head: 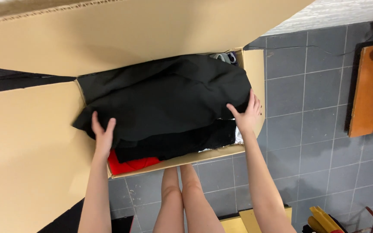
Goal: Folding various clothing items and packing them into a cardboard box for shipping or storage.
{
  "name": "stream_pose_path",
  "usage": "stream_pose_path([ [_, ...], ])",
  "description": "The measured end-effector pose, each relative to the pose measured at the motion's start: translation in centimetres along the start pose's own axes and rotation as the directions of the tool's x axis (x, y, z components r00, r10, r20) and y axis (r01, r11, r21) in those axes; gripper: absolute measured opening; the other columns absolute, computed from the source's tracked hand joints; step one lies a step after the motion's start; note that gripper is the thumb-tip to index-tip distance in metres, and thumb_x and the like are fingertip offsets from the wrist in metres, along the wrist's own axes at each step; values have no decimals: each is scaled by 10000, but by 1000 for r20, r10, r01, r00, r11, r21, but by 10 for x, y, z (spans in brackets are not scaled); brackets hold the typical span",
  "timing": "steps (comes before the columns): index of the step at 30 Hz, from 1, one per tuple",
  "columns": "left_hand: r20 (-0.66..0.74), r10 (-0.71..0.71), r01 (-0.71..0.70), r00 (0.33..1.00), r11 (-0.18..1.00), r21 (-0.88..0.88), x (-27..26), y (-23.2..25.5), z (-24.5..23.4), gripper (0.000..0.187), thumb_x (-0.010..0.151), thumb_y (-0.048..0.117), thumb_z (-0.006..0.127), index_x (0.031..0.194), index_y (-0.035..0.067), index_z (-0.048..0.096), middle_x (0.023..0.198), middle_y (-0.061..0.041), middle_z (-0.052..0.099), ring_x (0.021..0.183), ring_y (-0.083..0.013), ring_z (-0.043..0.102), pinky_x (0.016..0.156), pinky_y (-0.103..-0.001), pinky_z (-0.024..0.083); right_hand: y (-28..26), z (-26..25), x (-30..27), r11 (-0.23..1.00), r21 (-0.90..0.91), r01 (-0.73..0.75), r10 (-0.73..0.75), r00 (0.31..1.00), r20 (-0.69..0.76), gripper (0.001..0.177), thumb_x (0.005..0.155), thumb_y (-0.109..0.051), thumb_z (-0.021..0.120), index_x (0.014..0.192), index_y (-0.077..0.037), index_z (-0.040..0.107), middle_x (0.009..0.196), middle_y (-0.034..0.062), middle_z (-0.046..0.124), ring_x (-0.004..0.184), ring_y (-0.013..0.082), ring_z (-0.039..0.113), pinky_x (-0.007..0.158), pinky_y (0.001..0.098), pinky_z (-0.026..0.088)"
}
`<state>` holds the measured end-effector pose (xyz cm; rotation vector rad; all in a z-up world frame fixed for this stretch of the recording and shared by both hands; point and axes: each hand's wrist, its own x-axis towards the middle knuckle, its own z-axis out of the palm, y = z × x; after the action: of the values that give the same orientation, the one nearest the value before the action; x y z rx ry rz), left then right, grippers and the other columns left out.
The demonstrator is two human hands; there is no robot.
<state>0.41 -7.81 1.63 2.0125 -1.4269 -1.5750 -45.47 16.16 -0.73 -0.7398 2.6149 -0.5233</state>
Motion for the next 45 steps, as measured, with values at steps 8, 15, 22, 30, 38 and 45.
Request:
stream_pose_path([
  [8, 79, -31, 22, 996, 994, 110, 50, -16, 9, 973, 960, 521, 751, 1667, 77, 251, 1653, -276, 219, 1565, -424, 209, 1298, -528, 183, -18, 24, -6, 976, 195, -102, 66, 981, 184, 766, 1030, -155, 633, 1670, -344, 256, 1518, 244, 525, 1401, 446, 485, 1196, 542, 395],
  [15, -21, 75, -67, 997, 967, 244, 82, -53, 6, 871, 859, 540, 881, 1491, 138, 438, 1409, -159, 443, 1412, -398, 439, 1183, -546, 363, 112, 126, 38, 991, -67, -113, 117, 992, 55, 582, 1026, -171, 536, 1586, -249, 402, 1234, 229, 707, 1103, 450, 701, 978, 601, 561],
  [22, -279, 343, -81, 897, 748, 658, 37, 13, 17, 457, 965, 463, 805, 1243, 126, 672, 1345, -74, 558, 1246, -344, 606, 955, -476, 561, -114, -19, 13, 905, -365, 217, -204, 976, 75, 1185, 735, -215, 933, 1669, -39, 226, 1590, 269, 339, 1465, 479, 379, 1231, 559, 320],
  [30, 266, 256, -369, 929, 639, 675, 83, 39, 49, 1099, 822, 775, 672, 1700, 305, 207, 1742, -143, 171, 1561, -533, 86, 1146, -831, 151, -147, 78, 61, 633, -347, 692, -335, 649, 683, 1485, 426, -622, 940, 1661, -494, 126, 1756, -38, 139, 1611, 376, 79, 1174, 835, 22],
  [38, 298, 200, -357, 933, 614, 705, 114, 26, 72, 1139, 856, 826, 604, 1702, 359, 2, 1754, -90, 23, 1561, -520, 114, 1180, -806, 89, -132, 118, 98, 670, -378, 639, -178, 632, 754, 1543, 392, -807, 866, 1659, -510, 35, 1758, -105, 100, 1623, 291, 90, 1227, 773, 46],
  [45, 259, 335, -423, 906, 714, 557, 109, 26, 57, 1119, 845, 769, 702, 1704, 333, 132, 1711, -108, 207, 1535, -531, 196, 1194, -787, 92, -119, 96, 82, 660, -232, 715, -531, 662, 529, 1351, 497, -836, 716, 1680, -415, 221, 1731, -20, 271, 1598, 282, 222, 1271, 672, 7],
])
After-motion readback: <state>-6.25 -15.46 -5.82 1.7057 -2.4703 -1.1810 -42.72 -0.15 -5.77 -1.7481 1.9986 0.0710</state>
